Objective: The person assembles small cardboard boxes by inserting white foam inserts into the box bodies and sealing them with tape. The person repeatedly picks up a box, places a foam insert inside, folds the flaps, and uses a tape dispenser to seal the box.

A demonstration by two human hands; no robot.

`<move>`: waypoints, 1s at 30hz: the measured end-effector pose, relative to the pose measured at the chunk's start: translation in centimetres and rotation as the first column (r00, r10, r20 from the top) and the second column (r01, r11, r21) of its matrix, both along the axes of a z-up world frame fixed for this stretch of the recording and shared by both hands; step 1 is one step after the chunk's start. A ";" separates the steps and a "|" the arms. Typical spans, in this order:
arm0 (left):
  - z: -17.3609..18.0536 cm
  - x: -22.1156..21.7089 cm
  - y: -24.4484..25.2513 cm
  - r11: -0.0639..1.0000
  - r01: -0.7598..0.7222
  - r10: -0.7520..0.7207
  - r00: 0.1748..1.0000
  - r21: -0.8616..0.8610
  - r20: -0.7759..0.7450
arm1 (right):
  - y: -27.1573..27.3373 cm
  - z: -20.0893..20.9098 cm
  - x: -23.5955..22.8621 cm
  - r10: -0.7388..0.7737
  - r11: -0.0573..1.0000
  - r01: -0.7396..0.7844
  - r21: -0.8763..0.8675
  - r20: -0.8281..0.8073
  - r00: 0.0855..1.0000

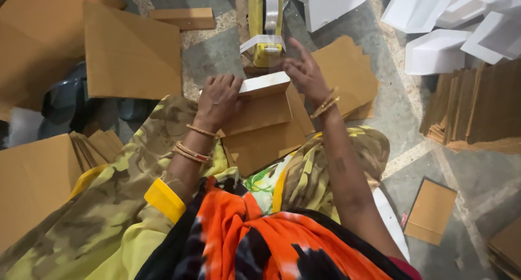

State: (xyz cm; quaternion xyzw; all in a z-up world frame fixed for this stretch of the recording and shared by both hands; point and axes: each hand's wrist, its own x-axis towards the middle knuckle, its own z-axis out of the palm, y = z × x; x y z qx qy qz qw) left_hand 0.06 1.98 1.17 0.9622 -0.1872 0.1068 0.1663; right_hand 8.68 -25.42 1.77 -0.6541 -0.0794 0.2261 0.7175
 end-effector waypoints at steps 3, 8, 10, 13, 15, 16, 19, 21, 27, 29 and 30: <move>-0.3 0.2 0.0 1.000 -0.003 0.003 1.000 -0.022 0.022 | 2.5 0.3 1.7 0.037 0.999 -0.038 -0.033 -0.027 0.999; -1.0 1.2 0.0 1.000 -0.013 0.013 1.000 0.013 -0.029 | 4.3 -1.8 3.6 -0.037 0.976 0.042 -0.213 0.027 0.999; -0.8 0.8 -0.5 1.000 0.006 -0.006 0.999 -0.001 -0.040 | 4.0 -2.7 3.2 -0.049 0.997 0.050 -0.057 0.030 0.998; 0.5 0.6 -0.3 0.999 0.009 -0.007 0.999 -0.033 0.054 | 3.8 -2.7 3.4 -0.085 0.991 0.077 -0.106 -0.066 0.994; 1.0 -0.7 -0.4 0.999 0.009 -0.005 0.997 -0.052 0.080 | 3.4 -2.9 1.7 -0.071 0.993 0.062 -0.105 -0.082 0.994; 1.1 -1.9 -0.5 0.999 0.007 -0.002 0.995 -0.053 0.104 | 3.0 -3.0 0.4 -0.034 0.999 0.032 -0.039 -0.036 0.999; 1.4 -4.5 -1.2 0.998 0.030 -0.021 0.987 -0.056 0.159 | 0.5 -2.1 -3.9 0.000 0.994 -0.011 -0.110 -0.104 0.995; 1.6 -5.5 -1.6 0.997 0.056 -0.046 0.982 -0.050 0.181 | -0.6 -1.2 -5.2 0.016 0.980 -0.058 -0.189 -0.213 0.977; 2.9 -5.9 -2.4 0.996 0.077 -0.081 0.988 0.033 0.132 | -2.9 -2.2 -3.7 0.102 0.940 -0.238 -0.245 -0.462 0.881; 3.3 -5.7 -2.6 0.998 0.064 -0.060 0.986 -0.025 0.155 | -3.0 -4.3 -2.4 0.135 0.926 -0.272 -0.263 -0.443 0.886; 3.4 -5.6 -2.7 0.997 0.058 -0.048 0.985 -0.054 0.167 | -3.3 -5.2 -2.0 0.185 0.940 -0.277 -0.197 -0.388 0.903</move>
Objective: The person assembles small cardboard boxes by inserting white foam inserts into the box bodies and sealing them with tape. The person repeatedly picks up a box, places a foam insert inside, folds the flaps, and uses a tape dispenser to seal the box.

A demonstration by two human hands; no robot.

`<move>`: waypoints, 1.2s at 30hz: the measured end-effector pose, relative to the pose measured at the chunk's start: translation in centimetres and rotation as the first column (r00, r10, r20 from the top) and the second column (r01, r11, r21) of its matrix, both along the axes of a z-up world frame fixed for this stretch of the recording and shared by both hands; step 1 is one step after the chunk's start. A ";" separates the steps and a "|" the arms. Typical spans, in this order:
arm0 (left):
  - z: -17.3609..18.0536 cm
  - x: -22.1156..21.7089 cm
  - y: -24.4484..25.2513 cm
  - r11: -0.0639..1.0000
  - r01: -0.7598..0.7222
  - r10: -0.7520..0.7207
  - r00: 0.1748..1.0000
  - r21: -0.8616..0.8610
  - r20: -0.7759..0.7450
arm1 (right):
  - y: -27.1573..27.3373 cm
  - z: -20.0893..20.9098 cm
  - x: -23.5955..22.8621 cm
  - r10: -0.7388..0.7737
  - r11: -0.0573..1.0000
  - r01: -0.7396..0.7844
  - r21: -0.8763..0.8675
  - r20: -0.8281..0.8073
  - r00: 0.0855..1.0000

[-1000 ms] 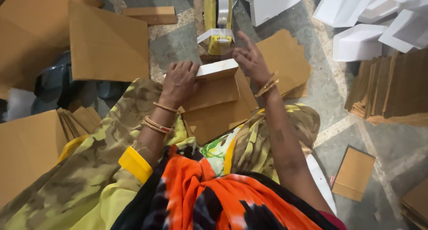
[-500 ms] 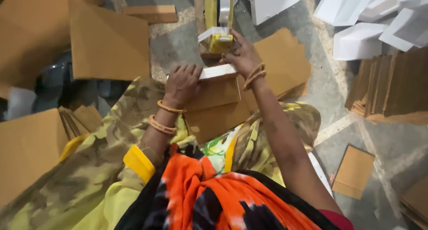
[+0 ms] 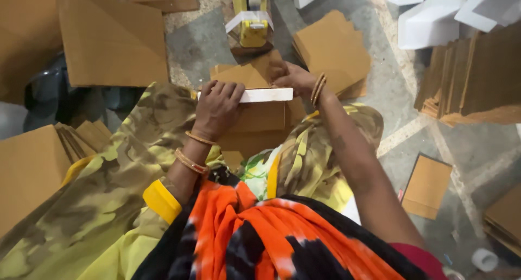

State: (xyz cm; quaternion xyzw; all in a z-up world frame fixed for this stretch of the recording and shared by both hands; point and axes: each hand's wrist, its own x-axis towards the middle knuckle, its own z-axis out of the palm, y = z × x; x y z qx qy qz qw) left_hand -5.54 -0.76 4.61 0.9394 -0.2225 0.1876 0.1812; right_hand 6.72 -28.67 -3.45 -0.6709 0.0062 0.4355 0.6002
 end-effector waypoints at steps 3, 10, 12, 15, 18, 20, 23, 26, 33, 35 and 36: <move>-0.1 0.2 0.0 1.000 -0.023 0.023 0.999 0.001 -0.039 | 0.1 -1.6 0.9 -0.038 0.997 0.027 0.076 0.149 0.988; -0.7 1.7 -0.5 0.999 -0.031 0.030 0.984 -0.007 -0.175 | 0.4 6.6 -5.1 0.181 0.973 -0.018 -0.231 0.712 0.679; -0.1 2.8 -0.9 0.999 0.003 -0.011 0.981 -0.044 -0.193 | 0.8 9.2 -5.7 0.409 0.882 -0.010 -0.472 0.752 0.516; 0.9 4.1 -0.3 0.995 -0.014 0.005 0.996 -0.098 -0.084 | 0.3 11.1 -5.2 0.463 0.809 0.097 -0.579 0.731 0.501; 1.0 4.9 1.4 0.982 -0.060 0.014 0.969 -0.181 -0.247 | -1.3 11.3 -4.2 0.436 0.828 0.114 -0.549 0.758 0.485; 0.5 5.2 2.1 0.952 -0.080 -0.038 0.927 -0.295 -0.374 | -2.3 11.2 -3.1 0.410 0.876 0.013 -0.482 0.758 0.507; -0.7 4.8 2.7 0.924 -0.104 -0.058 0.913 -0.367 -0.404 | -3.4 11.3 0.2 0.193 0.980 -0.188 -0.058 0.476 0.858; -1.6 5.0 2.5 0.927 -0.106 -0.041 0.924 -0.359 -0.381 | -1.3 10.7 4.2 -0.012 1.000 -0.003 0.028 0.504 0.863; -1.4 4.6 2.2 0.915 -0.091 -0.062 0.931 -0.394 -0.360 | 8.3 10.1 7.5 -0.044 0.931 0.190 -0.311 0.423 0.905; -1.2 4.6 1.9 0.908 -0.102 -0.072 0.917 -0.406 -0.393 | 8.5 10.7 5.8 -0.091 0.965 0.199 -0.170 0.497 0.863; -1.2 4.8 1.8 0.904 -0.111 -0.075 0.910 -0.413 -0.408 | 7.8 10.6 3.5 -0.114 0.984 0.169 -0.054 0.539 0.835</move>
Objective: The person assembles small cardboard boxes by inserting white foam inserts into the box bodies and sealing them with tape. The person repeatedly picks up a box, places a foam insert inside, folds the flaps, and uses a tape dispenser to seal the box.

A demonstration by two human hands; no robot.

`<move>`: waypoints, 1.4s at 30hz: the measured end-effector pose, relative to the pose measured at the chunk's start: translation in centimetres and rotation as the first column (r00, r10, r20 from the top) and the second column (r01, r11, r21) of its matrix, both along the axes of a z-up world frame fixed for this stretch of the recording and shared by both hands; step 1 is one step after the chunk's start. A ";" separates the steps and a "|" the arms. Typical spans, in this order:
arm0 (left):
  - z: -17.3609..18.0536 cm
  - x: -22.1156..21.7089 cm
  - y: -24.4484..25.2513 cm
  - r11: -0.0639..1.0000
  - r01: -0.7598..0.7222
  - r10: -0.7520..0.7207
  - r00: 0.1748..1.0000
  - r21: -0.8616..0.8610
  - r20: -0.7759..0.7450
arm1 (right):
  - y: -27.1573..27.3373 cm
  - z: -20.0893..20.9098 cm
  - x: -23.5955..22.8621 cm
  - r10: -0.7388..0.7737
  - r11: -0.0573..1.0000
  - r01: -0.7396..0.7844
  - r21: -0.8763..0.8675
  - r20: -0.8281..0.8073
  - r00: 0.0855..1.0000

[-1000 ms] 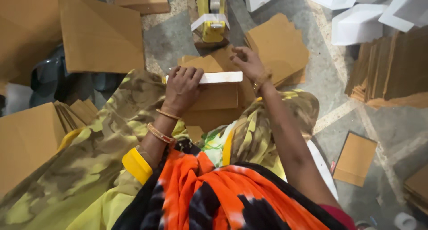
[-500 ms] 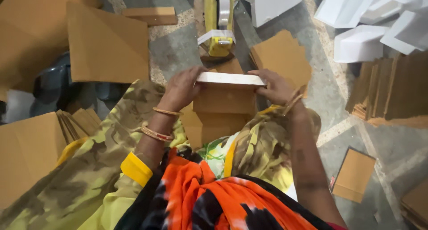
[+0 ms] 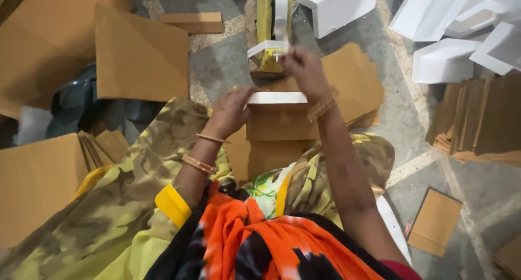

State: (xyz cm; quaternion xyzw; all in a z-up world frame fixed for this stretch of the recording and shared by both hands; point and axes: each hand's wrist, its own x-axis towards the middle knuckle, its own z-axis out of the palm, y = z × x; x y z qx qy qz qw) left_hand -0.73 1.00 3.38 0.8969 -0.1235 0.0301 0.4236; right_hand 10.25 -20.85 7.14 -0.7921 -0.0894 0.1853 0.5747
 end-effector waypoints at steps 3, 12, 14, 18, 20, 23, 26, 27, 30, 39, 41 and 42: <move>-0.6 0.4 -1.2 0.996 0.046 -0.042 0.998 -0.081 0.044 | -1.8 -2.7 -7.5 0.063 0.958 -0.019 0.285 -0.145 0.988; -2.7 3.6 -1.4 0.980 0.093 -0.119 0.983 -0.177 -0.139 | -2.5 -12.9 -10.5 -0.062 0.905 0.217 0.365 -0.393 0.918; -3.4 3.7 -1.3 0.833 0.144 -0.289 0.936 -0.534 -0.199 | -3.1 -13.5 -10.3 -0.087 0.925 0.229 0.304 -0.415 0.906; -4.6 3.1 -3.5 0.712 -0.095 -0.224 0.908 -0.695 -0.354 | -3.4 -14.1 -10.7 -0.053 0.939 0.200 0.281 -0.455 0.889; -4.6 2.9 -5.4 0.798 -0.214 -0.033 0.918 -0.563 -0.396 | -3.3 -13.3 -10.2 -0.035 0.956 0.151 0.253 -0.411 0.911; -4.2 2.5 -5.8 0.877 -0.223 0.093 0.948 -0.425 -0.306 | -2.7 -10.3 -9.9 0.089 0.981 -0.045 0.188 -0.230 0.969; -3.9 2.3 -5.2 0.924 -0.171 0.107 0.974 -0.343 -0.199 | -2.6 -5.4 -9.5 0.132 0.952 -0.149 -0.267 -0.081 0.988; -4.0 2.2 -5.1 0.934 -0.160 0.107 0.979 -0.321 -0.175 | -2.9 -3.6 -9.5 0.132 0.874 -0.139 -0.465 -0.049 0.990; -4.5 2.2 -5.0 0.952 -0.114 0.091 0.991 -0.283 -0.094 | -3.1 0.2 -8.8 -0.041 0.870 0.110 -0.481 0.151 0.988; -4.7 1.9 -4.0 0.940 -0.129 0.044 0.964 -0.317 -0.262 | -0.6 -3.5 1.1 0.039 0.999 -0.036 0.030 -0.112 0.993; -4.4 2.6 -3.8 0.954 -0.128 0.066 0.972 -0.272 -0.227 | -0.4 -4.7 2.1 -0.016 1.000 0.020 0.017 -0.205 0.979; -4.3 2.9 -3.9 0.960 -0.128 0.075 0.975 -0.251 -0.209 | -0.3 -5.1 2.3 -0.045 0.999 0.048 0.008 -0.250 0.967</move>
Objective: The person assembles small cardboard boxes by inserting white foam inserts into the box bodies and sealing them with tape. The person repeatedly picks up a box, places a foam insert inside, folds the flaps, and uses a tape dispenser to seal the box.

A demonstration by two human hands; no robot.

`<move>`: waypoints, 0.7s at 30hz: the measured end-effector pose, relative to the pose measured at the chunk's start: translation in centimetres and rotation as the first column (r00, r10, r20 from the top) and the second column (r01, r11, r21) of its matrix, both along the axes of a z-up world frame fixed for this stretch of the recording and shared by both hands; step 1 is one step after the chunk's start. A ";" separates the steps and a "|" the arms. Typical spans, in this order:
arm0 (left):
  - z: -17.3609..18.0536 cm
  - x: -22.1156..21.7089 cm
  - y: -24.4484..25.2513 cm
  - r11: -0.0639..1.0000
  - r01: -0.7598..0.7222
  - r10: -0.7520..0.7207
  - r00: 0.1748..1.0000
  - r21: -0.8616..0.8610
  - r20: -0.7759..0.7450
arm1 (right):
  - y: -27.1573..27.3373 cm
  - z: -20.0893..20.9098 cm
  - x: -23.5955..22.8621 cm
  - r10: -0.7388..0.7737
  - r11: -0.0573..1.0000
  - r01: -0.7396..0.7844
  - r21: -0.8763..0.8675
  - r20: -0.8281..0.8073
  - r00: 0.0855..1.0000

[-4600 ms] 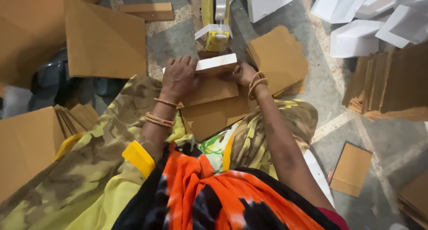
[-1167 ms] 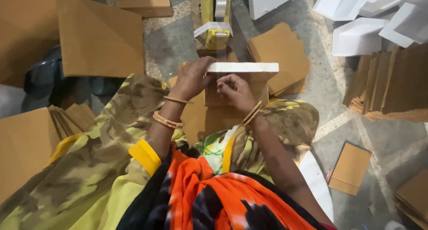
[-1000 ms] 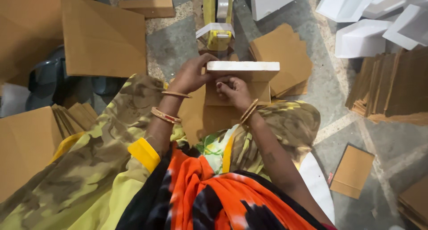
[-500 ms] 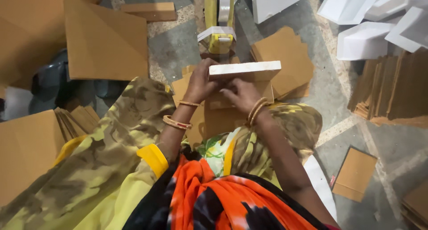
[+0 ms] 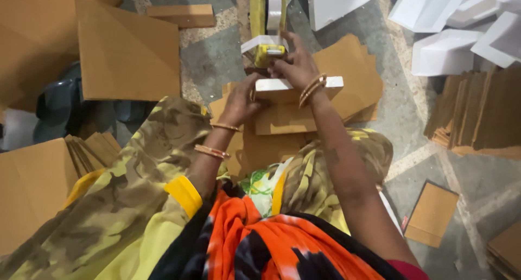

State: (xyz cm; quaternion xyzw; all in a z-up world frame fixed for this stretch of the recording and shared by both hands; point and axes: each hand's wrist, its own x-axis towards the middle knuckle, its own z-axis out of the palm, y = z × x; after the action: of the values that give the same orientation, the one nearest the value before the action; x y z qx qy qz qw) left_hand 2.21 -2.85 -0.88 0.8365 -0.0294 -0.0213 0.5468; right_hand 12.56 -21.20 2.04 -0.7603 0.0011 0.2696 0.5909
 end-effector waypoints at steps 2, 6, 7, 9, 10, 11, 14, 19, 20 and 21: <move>0.4 -0.2 -0.1 0.997 0.075 -0.076 0.997 -0.028 -0.022 | -0.2 -0.7 -1.0 0.090 0.928 0.013 -0.371 0.259 0.962; 1.9 -1.1 0.5 0.992 0.120 -0.126 0.982 0.047 0.142 | -0.1 -0.7 -1.3 0.053 0.988 -0.020 -0.156 0.213 0.976; 2.0 -2.4 0.3 0.992 0.106 -0.115 0.983 0.066 0.143 | -0.6 -1.1 -2.0 0.066 0.998 -0.062 -0.029 0.154 0.986; 1.7 -4.7 -0.3 0.992 0.076 -0.090 0.985 0.102 0.147 | -1.5 -2.1 -3.1 0.113 0.966 -0.120 0.230 0.041 0.993; 1.5 -5.3 -0.7 0.993 0.059 -0.074 0.986 0.100 0.152 | -2.0 -2.6 -3.2 0.112 0.965 -0.103 0.242 -0.025 0.993; 1.3 -5.9 -0.8 0.994 0.047 -0.063 0.986 0.102 0.153 | -2.4 -3.2 -3.5 0.107 0.963 -0.079 0.257 -0.096 0.990; 0.7 -6.5 -1.0 0.996 0.053 -0.063 0.988 0.069 0.140 | -2.5 -4.8 -3.8 0.171 0.981 -0.179 -0.072 -0.105 0.980; -0.3 -4.9 -0.9 0.920 0.049 -0.077 0.995 -0.388 -0.058 | -2.3 -5.6 -2.4 0.274 0.910 -0.269 -0.314 -0.029 0.961; -0.7 -4.9 -1.0 0.866 0.061 -0.117 0.990 -0.497 -0.083 | -2.5 -5.9 -2.5 0.234 0.946 -0.234 -0.223 -0.029 0.972; -1.2 -4.9 -1.0 0.799 0.065 -0.160 0.981 -0.598 -0.106 | -2.6 -6.1 -2.8 0.193 0.972 -0.196 -0.127 -0.035 0.981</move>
State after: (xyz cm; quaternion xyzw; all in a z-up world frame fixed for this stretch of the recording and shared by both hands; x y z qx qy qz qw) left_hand -2.69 -3.83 -2.03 0.6170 -0.0429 -0.1067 0.7785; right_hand 9.71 -23.75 -4.08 -0.7906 -0.0494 0.3339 0.5109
